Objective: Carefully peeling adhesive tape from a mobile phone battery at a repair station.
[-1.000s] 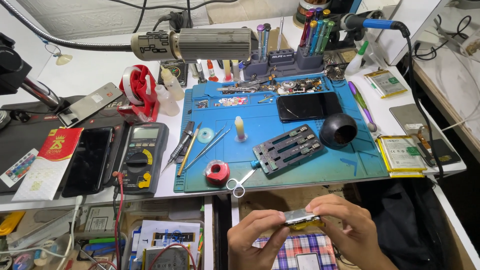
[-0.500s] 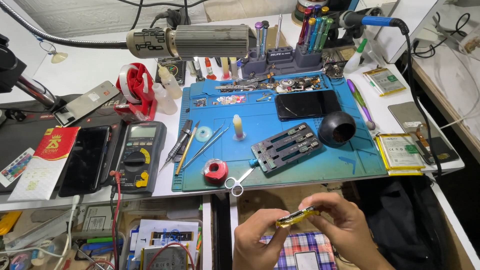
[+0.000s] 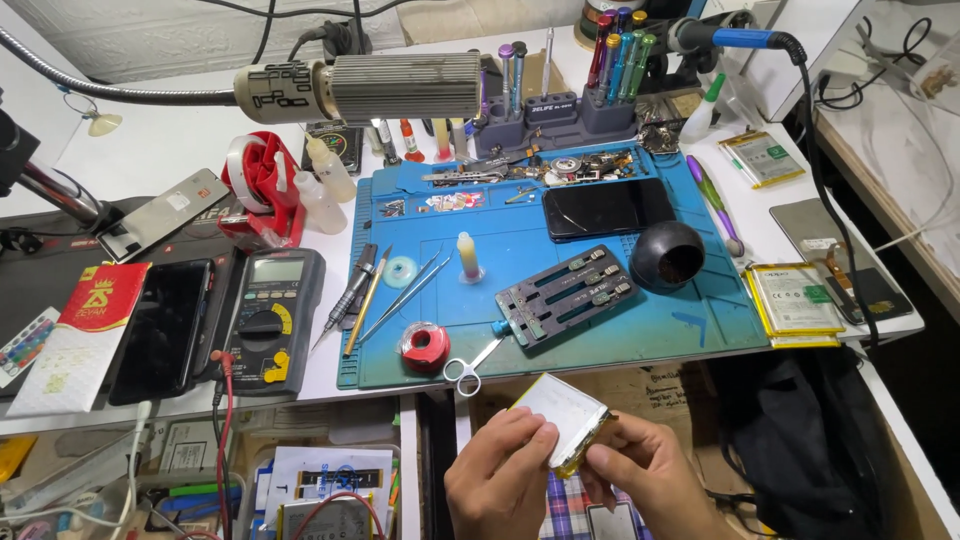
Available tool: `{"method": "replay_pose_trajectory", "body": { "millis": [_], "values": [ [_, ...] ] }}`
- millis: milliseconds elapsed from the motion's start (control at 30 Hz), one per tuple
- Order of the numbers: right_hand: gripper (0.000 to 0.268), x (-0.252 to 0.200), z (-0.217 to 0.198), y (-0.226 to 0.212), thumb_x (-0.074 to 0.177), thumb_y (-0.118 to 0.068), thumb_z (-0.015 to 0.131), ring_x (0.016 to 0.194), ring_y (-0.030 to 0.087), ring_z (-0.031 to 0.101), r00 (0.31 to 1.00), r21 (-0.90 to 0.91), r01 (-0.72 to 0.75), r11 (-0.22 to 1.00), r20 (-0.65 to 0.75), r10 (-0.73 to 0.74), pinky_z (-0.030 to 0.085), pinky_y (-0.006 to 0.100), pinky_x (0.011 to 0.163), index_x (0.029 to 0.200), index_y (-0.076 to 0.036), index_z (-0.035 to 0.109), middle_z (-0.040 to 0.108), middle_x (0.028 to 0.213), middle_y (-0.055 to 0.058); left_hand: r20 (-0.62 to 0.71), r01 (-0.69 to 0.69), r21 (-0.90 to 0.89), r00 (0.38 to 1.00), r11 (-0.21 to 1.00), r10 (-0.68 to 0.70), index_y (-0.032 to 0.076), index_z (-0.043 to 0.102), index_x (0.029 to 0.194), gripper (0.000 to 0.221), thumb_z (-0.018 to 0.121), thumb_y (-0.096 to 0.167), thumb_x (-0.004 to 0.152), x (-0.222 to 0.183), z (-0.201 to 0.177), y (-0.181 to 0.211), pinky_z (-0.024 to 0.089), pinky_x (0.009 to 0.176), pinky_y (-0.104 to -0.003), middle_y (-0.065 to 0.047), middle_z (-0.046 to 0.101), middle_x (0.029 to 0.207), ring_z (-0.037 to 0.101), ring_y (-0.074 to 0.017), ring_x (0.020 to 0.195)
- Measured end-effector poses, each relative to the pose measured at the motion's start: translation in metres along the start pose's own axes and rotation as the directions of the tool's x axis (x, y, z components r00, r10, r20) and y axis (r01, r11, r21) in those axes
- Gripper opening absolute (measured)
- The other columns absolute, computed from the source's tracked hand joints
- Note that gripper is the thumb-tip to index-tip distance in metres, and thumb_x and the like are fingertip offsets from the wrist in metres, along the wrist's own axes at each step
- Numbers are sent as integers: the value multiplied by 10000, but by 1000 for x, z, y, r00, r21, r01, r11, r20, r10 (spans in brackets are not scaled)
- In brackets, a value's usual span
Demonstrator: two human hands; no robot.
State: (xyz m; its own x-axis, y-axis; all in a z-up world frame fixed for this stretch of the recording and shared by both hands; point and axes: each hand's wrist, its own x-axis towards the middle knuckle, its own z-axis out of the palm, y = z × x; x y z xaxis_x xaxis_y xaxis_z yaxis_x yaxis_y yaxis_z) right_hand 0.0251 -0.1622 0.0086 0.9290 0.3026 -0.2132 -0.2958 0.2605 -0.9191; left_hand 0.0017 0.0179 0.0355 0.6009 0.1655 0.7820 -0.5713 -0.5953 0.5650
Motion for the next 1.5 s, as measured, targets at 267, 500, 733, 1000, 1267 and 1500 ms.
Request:
{"method": "replay_pose_trajectory", "body": {
  "millis": [267, 500, 733, 1000, 1267, 1500],
  "values": [
    [205, 3, -11, 21, 899, -109, 742, 426, 221, 455, 997, 231, -73, 970, 32, 67, 352, 320, 406, 859, 82, 682, 568, 546, 169, 8, 26, -73, 1000, 997, -25, 34, 772, 941, 161, 778, -56, 808, -3, 6, 0, 690, 808, -395, -143, 755, 929, 780, -281, 844],
    [188, 2, -11, 24, 872, -41, 762, 421, 216, 479, 993, 266, 15, 964, -113, 16, 391, 331, 427, 746, 22, 638, 560, 519, 138, 137, 314, -283, 948, 906, -286, 88, 810, 938, 174, 850, 21, 783, -14, 17, 8, 638, 631, -227, -78, 805, 880, 789, -147, 734],
    [316, 2, -4, 16, 872, -41, 755, 440, 210, 464, 990, 247, 57, 967, -138, -23, 414, 342, 480, 653, -44, 526, 482, 477, 86, 228, 442, -378, 896, 813, -381, 80, 810, 1009, 205, 820, 19, 813, -18, 22, 11, 645, 550, -228, -105, 798, 855, 773, -156, 689],
    [257, 2, -1, 11, 878, -22, 761, 445, 178, 488, 987, 272, 2, 962, -156, 43, 391, 315, 493, 703, -19, 573, 546, 492, 128, 197, 420, -383, 907, 823, -372, 74, 809, 982, 154, 815, 41, 831, -15, 27, 11, 554, 466, -204, -93, 754, 767, 689, -120, 594],
    [144, -4, -2, -7, 840, -62, 806, 654, 203, 644, 968, -22, 27, 999, -250, -32, 509, 348, 650, 742, 22, 741, 736, 719, 132, 292, 471, -368, 877, 802, -381, 66, 797, 982, 134, 813, 90, 851, -8, 20, 15, 627, 565, -220, -92, 790, 847, 743, -138, 695],
    [111, -2, -3, -12, 829, -54, 817, 651, 199, 606, 967, -47, 47, 998, -249, -58, 486, 348, 614, 763, 34, 800, 741, 725, 127, 327, 499, -420, 862, 758, -386, 41, 785, 1012, 172, 818, 84, 849, -10, 19, 13, 673, 605, -236, -115, 780, 868, 769, -170, 733]
  ]
}}
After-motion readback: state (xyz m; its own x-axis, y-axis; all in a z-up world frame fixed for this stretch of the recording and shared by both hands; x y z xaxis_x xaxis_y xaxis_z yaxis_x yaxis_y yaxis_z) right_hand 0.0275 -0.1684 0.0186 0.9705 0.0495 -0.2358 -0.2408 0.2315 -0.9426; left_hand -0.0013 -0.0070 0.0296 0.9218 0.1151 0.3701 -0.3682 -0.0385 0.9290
